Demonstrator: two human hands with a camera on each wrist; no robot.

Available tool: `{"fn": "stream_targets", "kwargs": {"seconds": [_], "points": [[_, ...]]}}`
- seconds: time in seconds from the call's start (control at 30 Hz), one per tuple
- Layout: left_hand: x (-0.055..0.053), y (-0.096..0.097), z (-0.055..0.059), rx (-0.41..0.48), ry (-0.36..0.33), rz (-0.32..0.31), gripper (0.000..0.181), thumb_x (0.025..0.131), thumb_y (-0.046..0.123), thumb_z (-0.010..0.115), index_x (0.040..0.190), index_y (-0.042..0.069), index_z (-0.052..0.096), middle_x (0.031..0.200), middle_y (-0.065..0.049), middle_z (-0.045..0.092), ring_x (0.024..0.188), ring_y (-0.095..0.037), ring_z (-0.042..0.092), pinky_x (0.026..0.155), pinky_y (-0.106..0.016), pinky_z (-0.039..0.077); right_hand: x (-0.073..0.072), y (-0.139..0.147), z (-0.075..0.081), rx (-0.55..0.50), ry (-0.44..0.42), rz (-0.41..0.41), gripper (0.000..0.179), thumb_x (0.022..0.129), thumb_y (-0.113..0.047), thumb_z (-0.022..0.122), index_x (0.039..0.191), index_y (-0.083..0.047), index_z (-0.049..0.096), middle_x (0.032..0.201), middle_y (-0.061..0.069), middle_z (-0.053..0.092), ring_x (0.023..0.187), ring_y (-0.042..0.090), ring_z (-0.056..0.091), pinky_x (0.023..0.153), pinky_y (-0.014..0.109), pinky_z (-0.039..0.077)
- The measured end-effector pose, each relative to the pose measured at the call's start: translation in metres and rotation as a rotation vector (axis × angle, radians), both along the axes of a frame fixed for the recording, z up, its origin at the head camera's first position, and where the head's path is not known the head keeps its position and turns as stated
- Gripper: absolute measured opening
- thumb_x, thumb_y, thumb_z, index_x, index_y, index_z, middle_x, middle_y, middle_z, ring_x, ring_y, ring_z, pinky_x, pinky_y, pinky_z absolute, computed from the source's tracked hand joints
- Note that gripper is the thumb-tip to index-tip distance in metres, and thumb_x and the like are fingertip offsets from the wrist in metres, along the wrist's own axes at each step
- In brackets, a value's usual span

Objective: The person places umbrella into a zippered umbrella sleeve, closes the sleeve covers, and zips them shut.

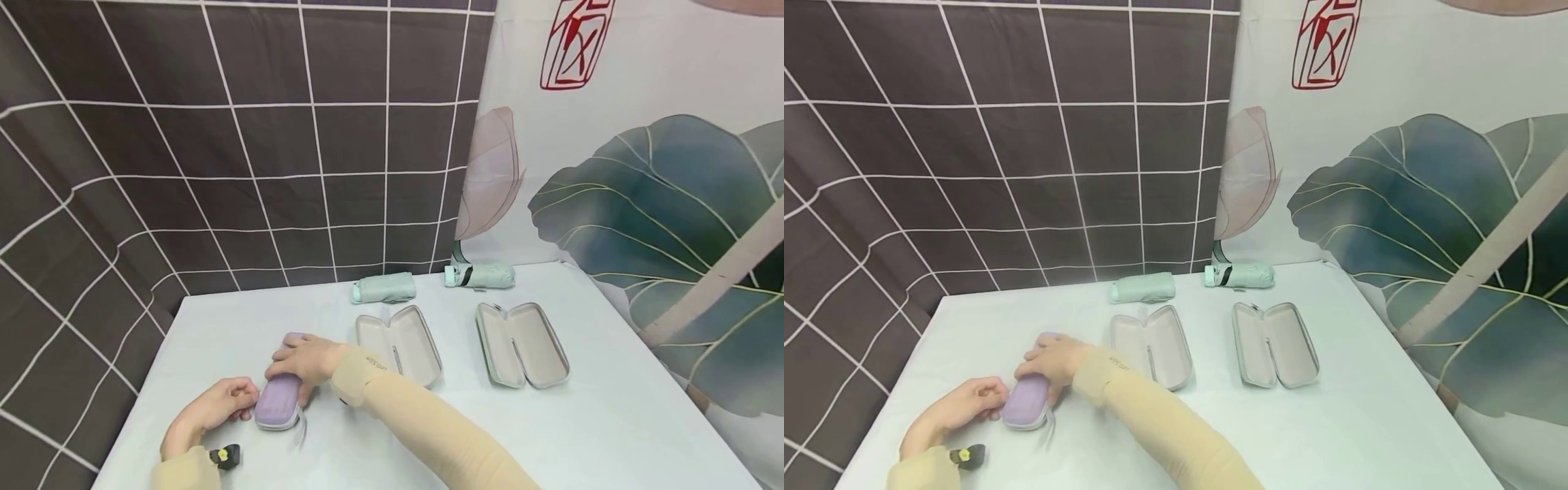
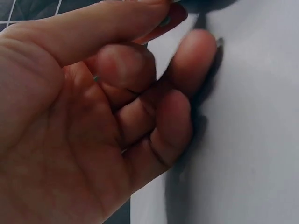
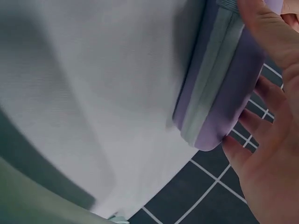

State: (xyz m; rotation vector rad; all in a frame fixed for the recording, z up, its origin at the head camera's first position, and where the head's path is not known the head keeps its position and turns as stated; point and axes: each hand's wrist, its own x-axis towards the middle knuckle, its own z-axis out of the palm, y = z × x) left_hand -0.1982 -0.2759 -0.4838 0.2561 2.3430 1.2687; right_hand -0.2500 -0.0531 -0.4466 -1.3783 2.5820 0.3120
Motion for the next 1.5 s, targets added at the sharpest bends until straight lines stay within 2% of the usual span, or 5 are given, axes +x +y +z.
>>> {"fn": "stream_targets", "kwargs": {"seconds": [0.37,0.6,0.97,1.37,1.5], "points": [[-0.002,0.002,0.005,-0.039,-0.009,0.018,0.012,0.094,0.013,0.059,0.086,0.004,0.061,0.067,-0.002,0.057,0.06,-0.017,0.046,0.059,-0.03,0.037,-0.003,0.003,-0.002,-0.046,0.062,-0.002,0.082,0.068,-0.064,0.077,0.141,-0.048,0.044,0.142,-0.02,0.043,0.128,0.006,0.033,0.107,0.025,0.028],[0.002,-0.001,0.006,-0.029,-0.026,0.022,0.011,0.095,0.011,0.058,0.086,0.004,0.059,0.064,-0.002,0.055,0.057,-0.016,0.045,0.054,-0.028,0.039,0.006,-0.001,-0.001,-0.041,0.094,-0.079,0.083,0.065,-0.068,0.076,0.14,-0.05,0.045,0.139,-0.021,0.047,0.12,0.006,0.04,0.099,0.029,0.039],[0.016,-0.003,0.013,-0.152,-0.033,0.12,0.011,0.093,0.007,0.06,0.082,0.006,0.062,0.06,-0.002,0.051,0.053,-0.014,0.045,0.052,-0.027,0.042,0.017,-0.013,-0.005,-0.036,0.125,-0.179,0.082,0.064,-0.071,0.076,0.138,-0.053,0.045,0.125,-0.024,0.054,0.108,0.006,0.044,0.09,0.028,0.039],[0.01,-0.008,0.011,-0.18,0.013,0.206,0.012,0.096,0.007,0.057,0.087,0.004,0.064,0.07,-0.005,0.051,0.066,-0.019,0.053,0.062,-0.033,0.053,0.022,-0.019,-0.009,-0.063,0.18,-0.316,0.083,0.062,-0.078,0.07,0.137,-0.052,0.047,0.126,-0.018,0.059,0.11,0.012,0.05,0.101,0.035,0.036],[0.009,-0.008,0.009,-0.23,0.056,0.223,0.012,0.097,0.008,0.055,0.089,0.005,0.064,0.071,-0.004,0.051,0.066,-0.018,0.053,0.061,-0.03,0.053,0.025,-0.022,-0.013,-0.071,0.196,-0.38,0.082,0.06,-0.081,0.068,0.135,-0.052,0.05,0.12,-0.016,0.062,0.102,0.015,0.053,0.094,0.035,0.039]]}}
